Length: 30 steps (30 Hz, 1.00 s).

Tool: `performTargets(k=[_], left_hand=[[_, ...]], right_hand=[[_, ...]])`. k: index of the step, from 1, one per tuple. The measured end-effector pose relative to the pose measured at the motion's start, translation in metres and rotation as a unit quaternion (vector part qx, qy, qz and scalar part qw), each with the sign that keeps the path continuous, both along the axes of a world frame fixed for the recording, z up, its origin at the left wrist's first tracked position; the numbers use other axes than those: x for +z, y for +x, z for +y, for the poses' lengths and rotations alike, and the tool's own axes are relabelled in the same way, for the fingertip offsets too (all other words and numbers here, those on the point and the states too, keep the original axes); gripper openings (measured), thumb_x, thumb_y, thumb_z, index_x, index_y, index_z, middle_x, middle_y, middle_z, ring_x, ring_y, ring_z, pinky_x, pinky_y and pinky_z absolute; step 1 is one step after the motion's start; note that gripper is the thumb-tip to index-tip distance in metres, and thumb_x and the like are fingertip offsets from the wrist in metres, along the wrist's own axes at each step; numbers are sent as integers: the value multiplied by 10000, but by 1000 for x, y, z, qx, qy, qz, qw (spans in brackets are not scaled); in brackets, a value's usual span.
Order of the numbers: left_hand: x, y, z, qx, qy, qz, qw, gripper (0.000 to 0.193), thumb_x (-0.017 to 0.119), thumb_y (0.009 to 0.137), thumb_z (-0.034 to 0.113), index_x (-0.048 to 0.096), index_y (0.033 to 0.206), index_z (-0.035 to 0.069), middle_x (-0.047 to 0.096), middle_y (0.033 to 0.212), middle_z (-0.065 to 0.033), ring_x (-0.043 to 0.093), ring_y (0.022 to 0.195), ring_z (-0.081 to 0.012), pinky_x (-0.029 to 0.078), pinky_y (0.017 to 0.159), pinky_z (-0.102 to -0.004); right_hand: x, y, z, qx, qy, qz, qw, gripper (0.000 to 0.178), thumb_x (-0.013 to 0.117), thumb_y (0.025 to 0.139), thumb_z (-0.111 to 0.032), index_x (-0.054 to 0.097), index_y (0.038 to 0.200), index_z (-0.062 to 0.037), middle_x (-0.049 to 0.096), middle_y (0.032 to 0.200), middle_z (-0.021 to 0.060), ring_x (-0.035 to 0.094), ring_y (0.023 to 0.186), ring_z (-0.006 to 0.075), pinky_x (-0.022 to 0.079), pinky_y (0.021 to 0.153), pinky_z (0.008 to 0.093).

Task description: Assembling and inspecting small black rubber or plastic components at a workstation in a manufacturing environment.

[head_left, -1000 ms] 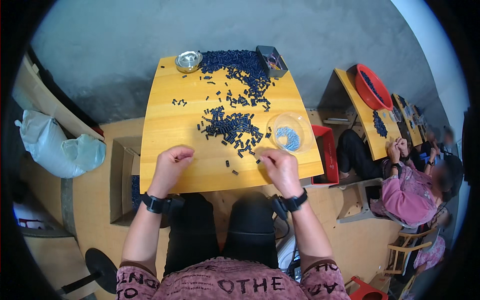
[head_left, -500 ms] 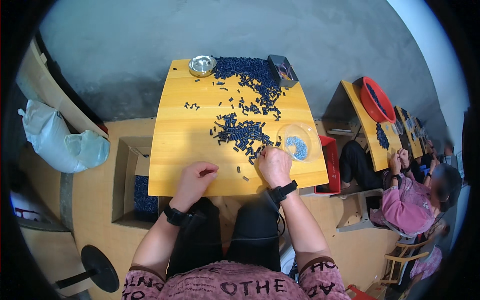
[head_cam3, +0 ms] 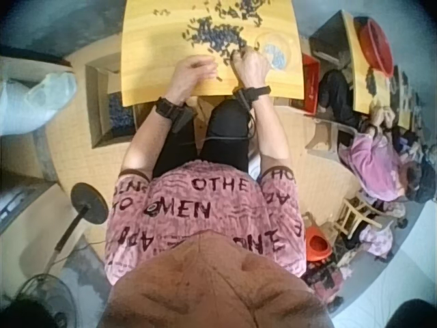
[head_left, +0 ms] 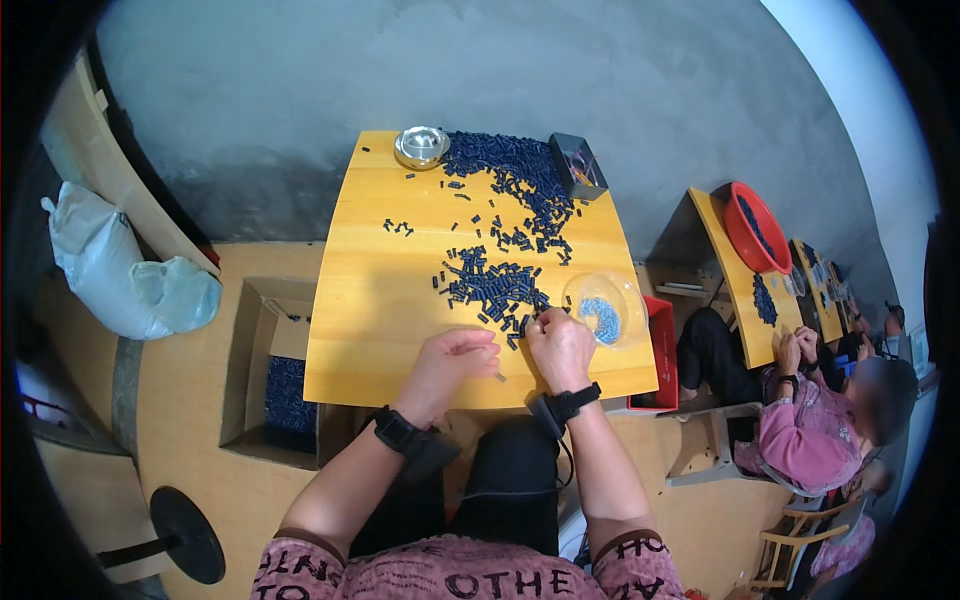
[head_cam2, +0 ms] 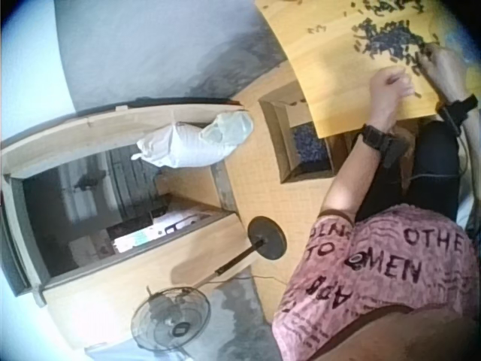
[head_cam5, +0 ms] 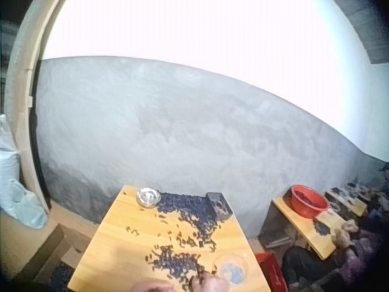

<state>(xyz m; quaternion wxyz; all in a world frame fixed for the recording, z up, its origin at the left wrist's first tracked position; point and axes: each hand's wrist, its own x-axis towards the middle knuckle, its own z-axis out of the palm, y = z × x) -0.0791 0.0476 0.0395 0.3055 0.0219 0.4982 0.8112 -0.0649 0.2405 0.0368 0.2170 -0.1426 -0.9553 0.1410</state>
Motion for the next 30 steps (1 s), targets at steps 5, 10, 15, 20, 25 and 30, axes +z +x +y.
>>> performTargets(k=[5, 10, 15, 20, 25, 30], left_hand=[[3, -3, 6, 30, 42, -68, 996, 307, 601, 945, 65, 576, 1221, -67, 652, 1120, -179, 657, 998, -223, 560, 895, -334], [-7, -10, 0, 59, 73, -93, 991, 303, 558, 967, 54, 552, 1232, -91, 641, 1126, -194, 653, 995, -237, 545, 934, -354], [-13, -50, -20, 62, 63, -79, 993, 299, 541, 956, 12, 553, 1242, -73, 633, 1124, -153, 629, 1024, -237, 544, 912, -334], [-20, -116, -45, 166, -90, 40, 981, 351, 561, 920, -7, 541, 1266, -61, 616, 1145, -137, 620, 1019, -221, 538, 904, -332], [-11, -145, -44, 201, -143, 83, 966, 465, 541, 893, -38, 473, 1353, -48, 576, 1231, -116, 585, 1053, -180, 495, 920, -299], [-21, -144, -43, 168, -224, 230, 932, 499, 586, 836, -38, 524, 1331, -13, 567, 1327, -136, 539, 1192, -204, 428, 981, -275]], right_hand=[[21, 20, -30, 102, -109, 64, 987, 66, 676, 799, -130, 674, 775, -69, 661, 668, 143, 653, 594, 304, 507, 549, 405], [27, 23, -51, 211, -152, 79, 962, 73, 706, 807, -112, 703, 862, -64, 697, 776, 119, 680, 695, 282, 533, 604, 381], [33, 26, -31, 182, -184, 91, 962, 54, 716, 792, -76, 700, 830, -42, 697, 789, 132, 676, 707, 295, 539, 640, 366], [49, 38, 9, 153, -186, 82, 967, 39, 712, 796, -55, 696, 820, -28, 686, 768, 139, 666, 686, 299, 526, 626, 358], [59, 52, 36, 101, -188, 67, 975, 50, 712, 816, -45, 689, 838, -7, 658, 725, 133, 636, 623, 242, 501, 596, 327], [60, 61, 45, 80, -192, 74, 975, 58, 714, 815, -25, 686, 847, 14, 655, 724, 125, 622, 608, 206, 493, 585, 297]])
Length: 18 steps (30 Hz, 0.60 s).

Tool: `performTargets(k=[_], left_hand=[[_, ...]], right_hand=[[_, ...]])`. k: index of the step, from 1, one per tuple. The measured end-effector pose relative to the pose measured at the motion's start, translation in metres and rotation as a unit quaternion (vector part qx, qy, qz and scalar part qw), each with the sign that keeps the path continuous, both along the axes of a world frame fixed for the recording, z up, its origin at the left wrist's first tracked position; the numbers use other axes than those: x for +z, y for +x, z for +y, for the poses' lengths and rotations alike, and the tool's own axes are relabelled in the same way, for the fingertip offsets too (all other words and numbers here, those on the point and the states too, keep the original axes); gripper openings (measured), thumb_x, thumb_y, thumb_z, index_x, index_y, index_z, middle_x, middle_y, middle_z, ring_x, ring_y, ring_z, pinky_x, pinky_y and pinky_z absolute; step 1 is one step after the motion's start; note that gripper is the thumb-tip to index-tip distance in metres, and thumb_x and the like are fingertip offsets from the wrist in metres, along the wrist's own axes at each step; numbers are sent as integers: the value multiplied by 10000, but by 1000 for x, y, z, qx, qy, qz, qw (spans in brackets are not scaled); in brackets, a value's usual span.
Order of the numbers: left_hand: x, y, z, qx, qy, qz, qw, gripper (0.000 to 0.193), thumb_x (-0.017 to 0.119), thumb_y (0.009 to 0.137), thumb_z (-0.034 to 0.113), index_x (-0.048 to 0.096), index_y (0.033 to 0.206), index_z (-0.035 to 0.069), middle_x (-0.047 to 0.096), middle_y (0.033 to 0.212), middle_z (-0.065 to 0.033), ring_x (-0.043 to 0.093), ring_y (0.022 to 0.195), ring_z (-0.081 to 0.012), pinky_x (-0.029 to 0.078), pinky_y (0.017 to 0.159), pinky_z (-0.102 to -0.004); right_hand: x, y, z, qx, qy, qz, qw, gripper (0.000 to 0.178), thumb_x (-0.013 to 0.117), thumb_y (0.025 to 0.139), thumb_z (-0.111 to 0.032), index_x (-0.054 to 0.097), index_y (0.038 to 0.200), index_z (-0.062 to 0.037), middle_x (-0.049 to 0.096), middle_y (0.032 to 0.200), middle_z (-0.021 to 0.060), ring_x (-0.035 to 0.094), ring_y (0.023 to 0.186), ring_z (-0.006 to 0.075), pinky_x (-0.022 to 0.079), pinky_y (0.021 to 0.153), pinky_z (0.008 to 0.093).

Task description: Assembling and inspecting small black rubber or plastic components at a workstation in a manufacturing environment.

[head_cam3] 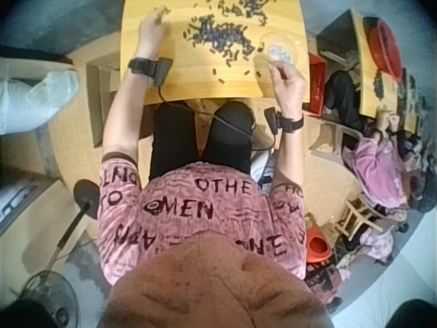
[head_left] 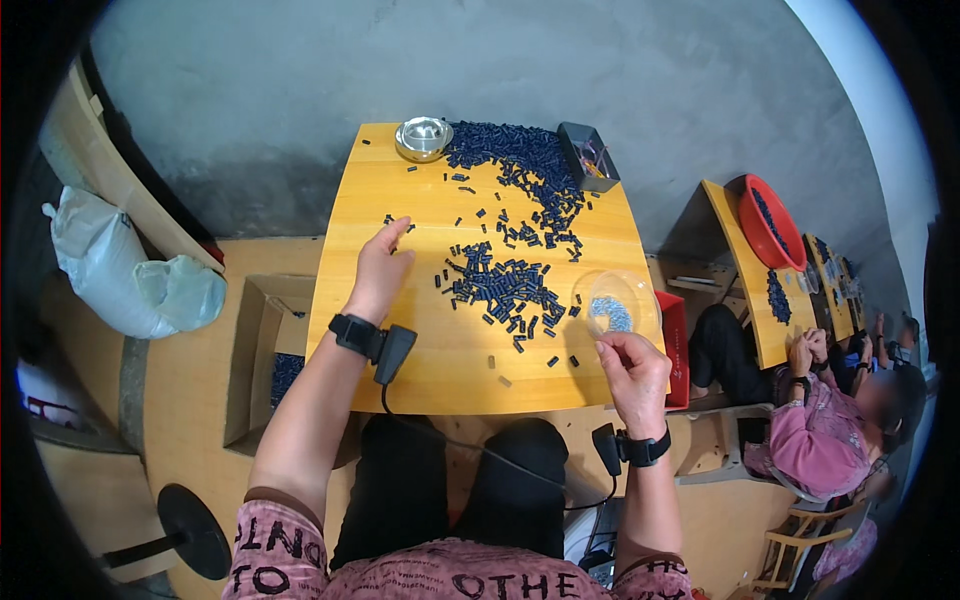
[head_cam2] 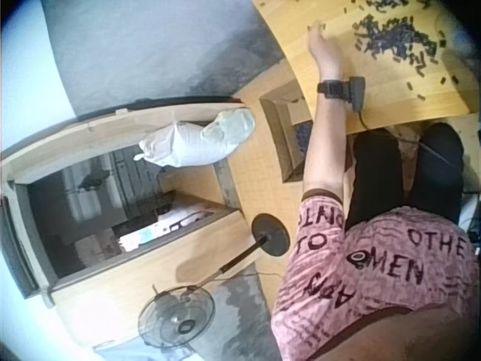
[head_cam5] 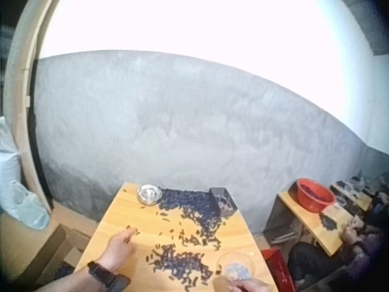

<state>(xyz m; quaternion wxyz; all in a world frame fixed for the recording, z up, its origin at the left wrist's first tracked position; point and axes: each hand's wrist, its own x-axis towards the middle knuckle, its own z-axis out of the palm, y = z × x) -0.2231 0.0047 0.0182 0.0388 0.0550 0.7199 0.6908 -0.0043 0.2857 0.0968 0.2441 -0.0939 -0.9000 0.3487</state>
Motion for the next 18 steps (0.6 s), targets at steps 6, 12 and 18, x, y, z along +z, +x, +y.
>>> performTargets(k=[6, 12, 18], left_hand=[[4, 39, 18, -18, -278, 199, 940, 114, 729, 737, 16, 704, 846, 39, 640, 853, -114, 606, 886, -272, 503, 819, -354], [-4, 37, 23, -19, -357, 236, 904, 102, 746, 708, 32, 686, 789, 47, 612, 772, -101, 561, 824, -298, 480, 751, -398], [-8, 36, 20, -30, -375, 228, 898, 44, 707, 732, 31, 677, 758, 49, 612, 776, -113, 558, 855, -319, 476, 767, -401]], right_hand=[[-2, 4, 9, -17, -1, 14, 1000, 48, 707, 822, -12, 691, 859, 14, 657, 732, 122, 616, 608, 185, 490, 582, 293], [-1, 5, 10, -20, 3, 10, 1000, 50, 711, 815, -10, 693, 857, 9, 661, 730, 116, 618, 610, 185, 489, 581, 289], [-4, 8, 20, -27, 19, 21, 999, 54, 713, 804, -4, 693, 853, 6, 669, 740, 118, 622, 614, 198, 492, 586, 296]])
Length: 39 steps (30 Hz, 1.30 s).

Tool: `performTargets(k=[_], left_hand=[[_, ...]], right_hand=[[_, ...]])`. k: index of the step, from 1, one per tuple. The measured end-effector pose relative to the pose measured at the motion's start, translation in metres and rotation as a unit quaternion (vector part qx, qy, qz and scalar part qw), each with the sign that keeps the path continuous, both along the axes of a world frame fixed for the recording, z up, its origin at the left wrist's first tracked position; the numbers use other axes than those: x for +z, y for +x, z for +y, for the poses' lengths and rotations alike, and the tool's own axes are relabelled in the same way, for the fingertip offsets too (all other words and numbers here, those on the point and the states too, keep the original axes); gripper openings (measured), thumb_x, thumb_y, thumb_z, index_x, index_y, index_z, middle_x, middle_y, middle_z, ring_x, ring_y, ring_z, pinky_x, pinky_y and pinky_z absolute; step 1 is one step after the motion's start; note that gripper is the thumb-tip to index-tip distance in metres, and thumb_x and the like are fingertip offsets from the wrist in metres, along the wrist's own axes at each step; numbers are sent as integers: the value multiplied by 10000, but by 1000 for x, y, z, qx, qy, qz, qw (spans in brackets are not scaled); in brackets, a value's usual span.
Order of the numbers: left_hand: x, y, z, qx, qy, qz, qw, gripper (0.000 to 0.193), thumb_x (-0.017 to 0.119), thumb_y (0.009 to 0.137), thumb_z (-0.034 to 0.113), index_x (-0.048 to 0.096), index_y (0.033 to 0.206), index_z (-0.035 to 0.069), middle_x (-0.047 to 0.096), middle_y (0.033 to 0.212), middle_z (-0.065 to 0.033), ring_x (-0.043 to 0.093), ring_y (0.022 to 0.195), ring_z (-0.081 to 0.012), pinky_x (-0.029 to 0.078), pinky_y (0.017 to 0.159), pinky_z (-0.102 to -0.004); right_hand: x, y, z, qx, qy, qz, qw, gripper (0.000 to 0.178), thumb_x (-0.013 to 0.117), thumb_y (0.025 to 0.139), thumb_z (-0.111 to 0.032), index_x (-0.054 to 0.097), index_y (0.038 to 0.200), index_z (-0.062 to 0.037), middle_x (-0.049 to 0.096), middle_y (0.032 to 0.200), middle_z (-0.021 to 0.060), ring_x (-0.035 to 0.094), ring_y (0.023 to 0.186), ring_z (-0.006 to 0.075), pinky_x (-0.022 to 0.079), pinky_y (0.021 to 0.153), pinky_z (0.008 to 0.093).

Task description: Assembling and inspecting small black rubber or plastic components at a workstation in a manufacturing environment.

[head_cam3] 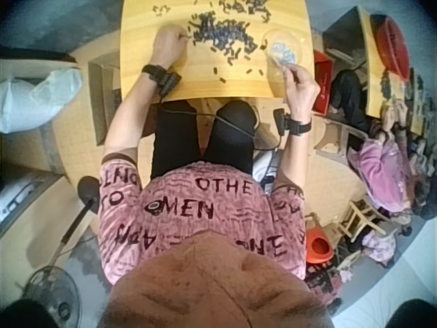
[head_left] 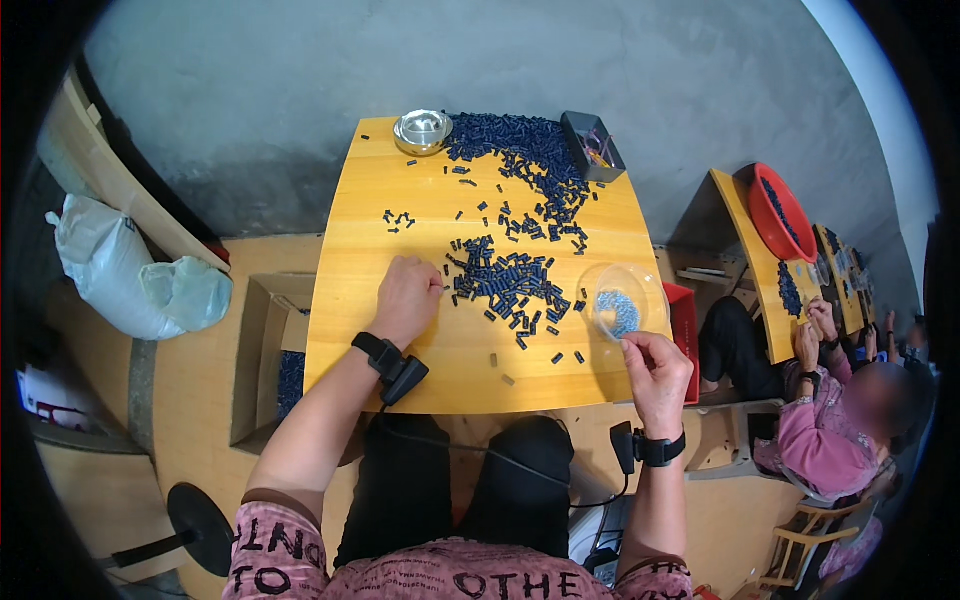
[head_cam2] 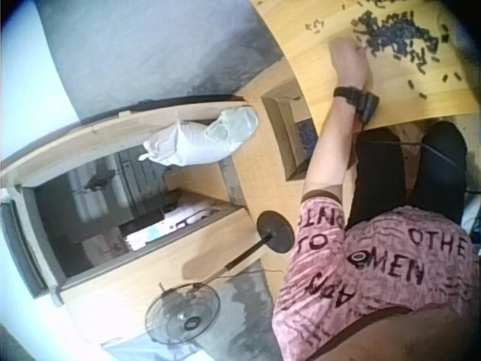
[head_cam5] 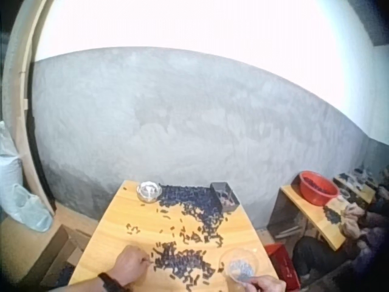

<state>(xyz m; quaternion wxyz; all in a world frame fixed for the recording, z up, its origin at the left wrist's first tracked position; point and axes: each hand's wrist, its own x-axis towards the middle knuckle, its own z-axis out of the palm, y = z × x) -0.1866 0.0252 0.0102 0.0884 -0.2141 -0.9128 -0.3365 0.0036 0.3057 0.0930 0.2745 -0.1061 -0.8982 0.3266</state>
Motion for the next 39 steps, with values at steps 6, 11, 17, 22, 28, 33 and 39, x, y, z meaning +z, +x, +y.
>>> performTargets(k=[6, 11, 17, 22, 28, 33, 39], left_hand=[[-10, -20, -21, -1, -51, 17, 999, 36, 635, 728, 2, 660, 727, 28, 642, 822, -163, 582, 873, -359, 492, 792, -443], [-13, -46, -24, 85, -48, 47, 994, 16, 646, 742, 9, 658, 743, 20, 653, 822, -182, 593, 859, -367, 484, 800, -440], [7, -40, -19, 90, 5, 14, 996, 64, 680, 757, 33, 640, 807, 22, 644, 803, -159, 582, 850, -340, 467, 783, -429], [38, 7, -19, 10, 116, -155, 981, 86, 689, 795, 25, 668, 877, 12, 648, 762, -100, 591, 708, -196, 465, 676, -300], [52, 56, -29, -39, 183, -283, 941, 84, 688, 833, 20, 683, 914, 0, 650, 769, -8, 571, 727, -78, 457, 673, -232], [51, 79, -47, -10, 215, -334, 918, 93, 682, 839, 26, 685, 925, -8, 655, 799, -11, 576, 748, -85, 464, 705, -233], [46, 88, -35, -46, 185, -306, 933, 131, 678, 851, 58, 676, 961, -14, 668, 840, -35, 599, 784, -102, 483, 733, -239]], right_hand=[[0, 4, 21, -19, 26, -4, 999, 57, 713, 799, -4, 693, 852, 4, 674, 761, 126, 630, 631, 213, 496, 596, 305], [2, -11, 43, -2, 11, -42, 999, 58, 703, 794, -14, 686, 844, 10, 675, 777, 139, 646, 665, 240, 505, 625, 319], [-7, -39, 62, 45, 53, -92, 993, 93, 705, 753, -23, 694, 844, -8, 676, 824, 173, 659, 802, 341, 523, 722, 392], [-18, -60, 71, 140, 139, -147, 969, 62, 670, 742, -46, 692, 794, -20, 666, 803, 177, 655, 799, 346, 522, 729, 418], [-34, -76, 68, 101, 271, -195, 937, 88, 641, 760, -75, 716, 768, -30, 653, 761, 188, 643, 753, 355, 513, 712, 439], [-34, -81, 59, 110, 249, -194, 942, 86, 650, 728, -95, 712, 735, -35, 653, 757, 190, 648, 750, 349, 517, 709, 430], [-32, -84, 63, 105, 279, -206, 932, 99, 683, 687, -135, 694, 714, -40, 662, 746, 186, 657, 715, 361, 531, 675, 453]])
